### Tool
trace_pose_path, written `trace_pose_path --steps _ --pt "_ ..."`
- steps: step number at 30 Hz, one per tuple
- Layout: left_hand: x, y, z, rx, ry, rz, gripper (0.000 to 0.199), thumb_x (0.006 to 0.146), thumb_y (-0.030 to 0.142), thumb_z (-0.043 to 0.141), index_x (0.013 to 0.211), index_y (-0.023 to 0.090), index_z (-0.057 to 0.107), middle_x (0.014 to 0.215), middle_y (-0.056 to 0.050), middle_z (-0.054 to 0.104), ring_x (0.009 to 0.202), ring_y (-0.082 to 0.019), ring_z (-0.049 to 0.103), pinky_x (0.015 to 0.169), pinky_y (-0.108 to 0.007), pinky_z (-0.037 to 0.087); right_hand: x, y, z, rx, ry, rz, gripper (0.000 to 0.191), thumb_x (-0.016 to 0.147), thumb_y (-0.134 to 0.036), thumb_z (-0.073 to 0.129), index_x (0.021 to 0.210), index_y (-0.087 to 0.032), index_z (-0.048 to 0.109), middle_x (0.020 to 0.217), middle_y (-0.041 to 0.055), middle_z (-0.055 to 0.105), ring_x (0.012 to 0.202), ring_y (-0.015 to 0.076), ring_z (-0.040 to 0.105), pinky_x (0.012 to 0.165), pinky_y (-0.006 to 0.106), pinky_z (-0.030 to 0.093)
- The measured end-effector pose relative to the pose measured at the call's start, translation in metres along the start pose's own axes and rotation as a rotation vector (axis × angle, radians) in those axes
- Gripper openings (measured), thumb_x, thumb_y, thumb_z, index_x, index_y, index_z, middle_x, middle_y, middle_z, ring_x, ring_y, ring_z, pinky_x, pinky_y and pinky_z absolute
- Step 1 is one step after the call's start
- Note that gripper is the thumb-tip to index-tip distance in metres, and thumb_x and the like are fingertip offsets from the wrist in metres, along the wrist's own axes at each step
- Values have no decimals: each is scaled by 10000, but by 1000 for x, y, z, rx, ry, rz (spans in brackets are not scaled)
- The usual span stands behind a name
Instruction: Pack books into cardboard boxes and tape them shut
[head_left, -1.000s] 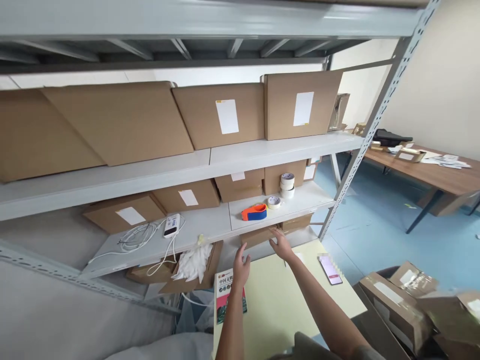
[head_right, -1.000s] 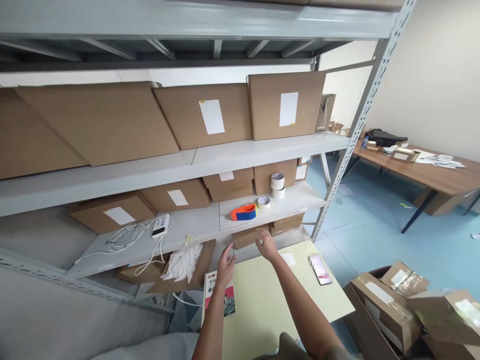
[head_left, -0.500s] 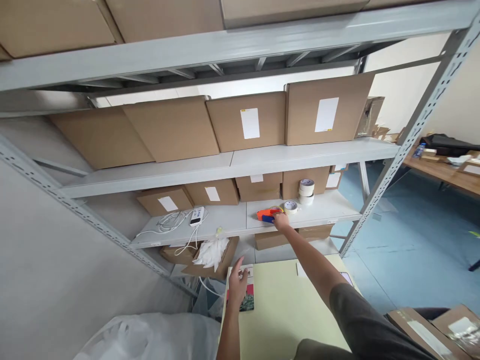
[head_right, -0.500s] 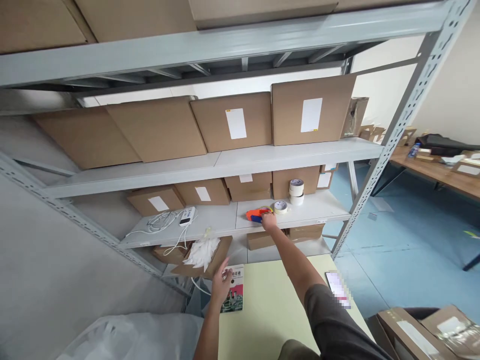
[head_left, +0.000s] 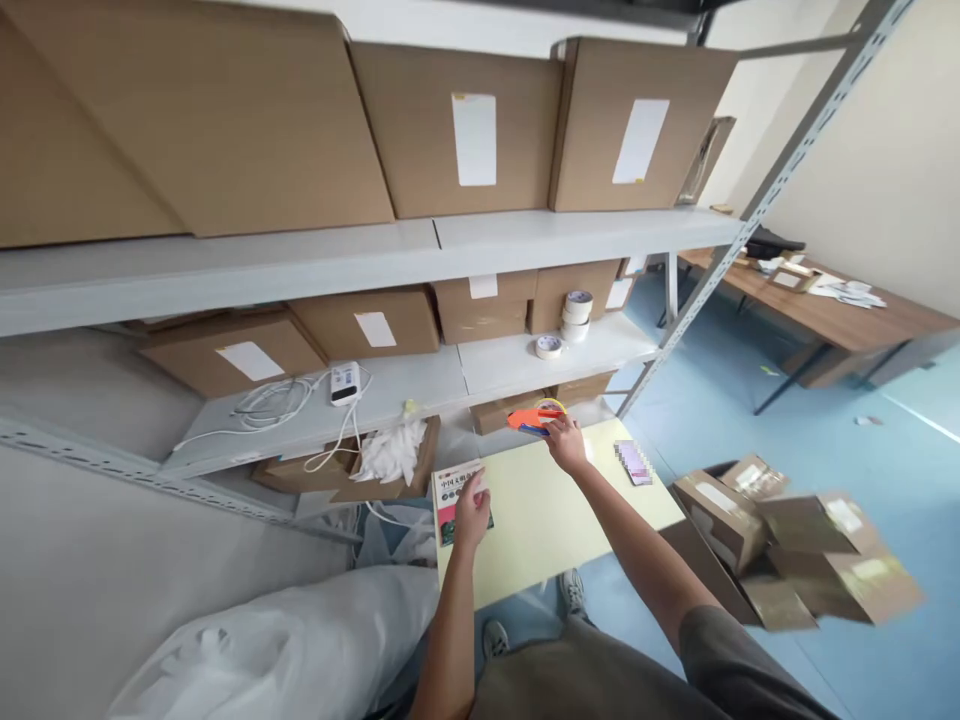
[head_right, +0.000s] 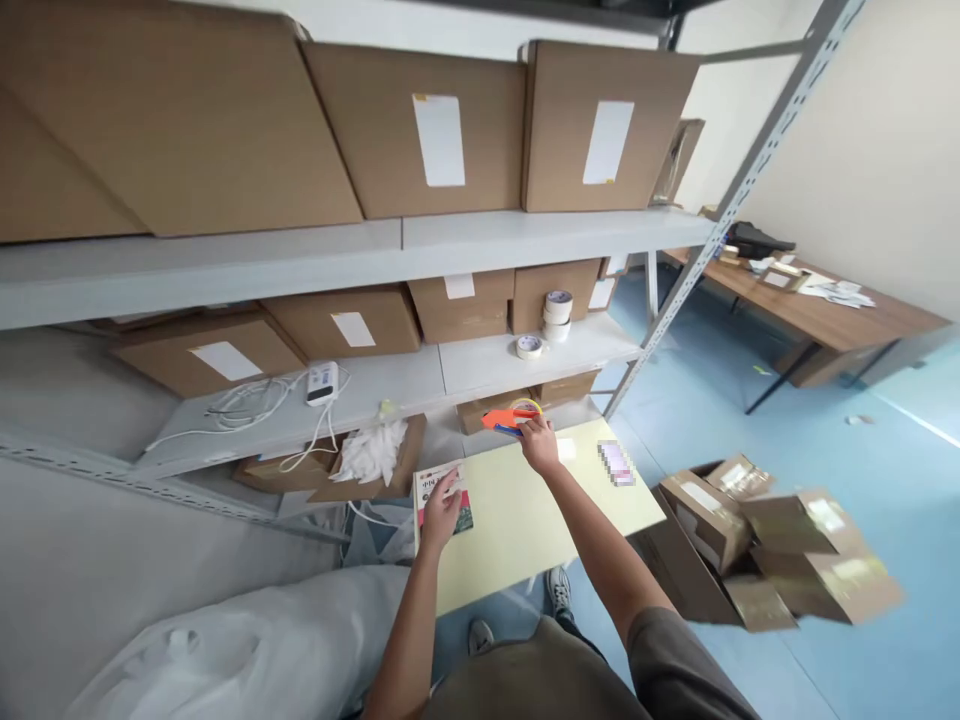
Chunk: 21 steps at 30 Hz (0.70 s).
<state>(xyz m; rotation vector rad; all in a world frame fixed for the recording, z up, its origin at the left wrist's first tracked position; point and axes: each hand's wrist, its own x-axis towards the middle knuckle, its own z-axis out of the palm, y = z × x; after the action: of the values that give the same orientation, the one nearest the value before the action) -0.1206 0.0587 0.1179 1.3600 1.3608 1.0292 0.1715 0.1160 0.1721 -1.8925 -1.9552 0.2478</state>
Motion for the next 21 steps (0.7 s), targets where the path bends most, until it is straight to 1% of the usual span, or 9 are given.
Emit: trace_pose_path --steps 2,4,8,12,16,18,21 --pt "-8 -5 5 10 -22 -22 509 903 269 657 1411 278 681 1484 -99 660 1369 -271 614 1089 -374 538 -34 14 13 -39 -42 50 354 1047 -257 532 1324 -265 752 1257 150 734 1322 368 470 1041 466 354" --pt "-14 -9 11 23 -48 -30 518 908 271 655 1425 282 675 1476 -96 664 1379 -274 606 1087 -367 536 -65 33 26 -81 -84 93 336 1037 -233 542 1275 -265 777 1286 151 710 1304 356 487 1018 455 370" --pt "-26 -16 28 37 -66 -61 541 915 272 653 1456 261 660 1477 -121 659 1367 -284 614 1106 -378 530 -112 81 48 -118 -176 169 320 1002 -172 568 1185 -270 812 1314 142 696 1295 338 500 981 436 390" --pt "-39 -24 54 60 -18 -80 527 917 272 651 1443 246 665 1476 -135 660 1329 -282 641 1084 -390 547 -145 137 64 -133 -281 253 330 985 -162 572 1170 -281 818 1342 121 702 1317 333 483 986 429 375" --pt "-58 -29 89 101 6 -91 468 943 294 620 1403 235 680 1459 -138 671 1308 -279 657 1020 -399 580 -174 191 73 -181 -428 407 412 986 -146 518 1266 -271 793 1406 106 691 1361 314 447 1017 405 332" --pt "-66 -29 106 116 9 -105 456 951 308 622 1397 236 681 1458 -143 672 1302 -280 663 1002 -401 587 -188 213 75 -191 -476 501 458 983 -141 512 1344 -277 759 1417 100 688 1373 304 442 1017 390 322" --pt "-75 -24 129 124 16 -121 454 956 335 636 1399 246 678 1445 -142 679 1310 -279 663 1000 -395 588 -201 235 71 -182 -487 584 480 990 -156 520 1402 -294 725 1431 111 678 1363 305 468 1014 389 329"
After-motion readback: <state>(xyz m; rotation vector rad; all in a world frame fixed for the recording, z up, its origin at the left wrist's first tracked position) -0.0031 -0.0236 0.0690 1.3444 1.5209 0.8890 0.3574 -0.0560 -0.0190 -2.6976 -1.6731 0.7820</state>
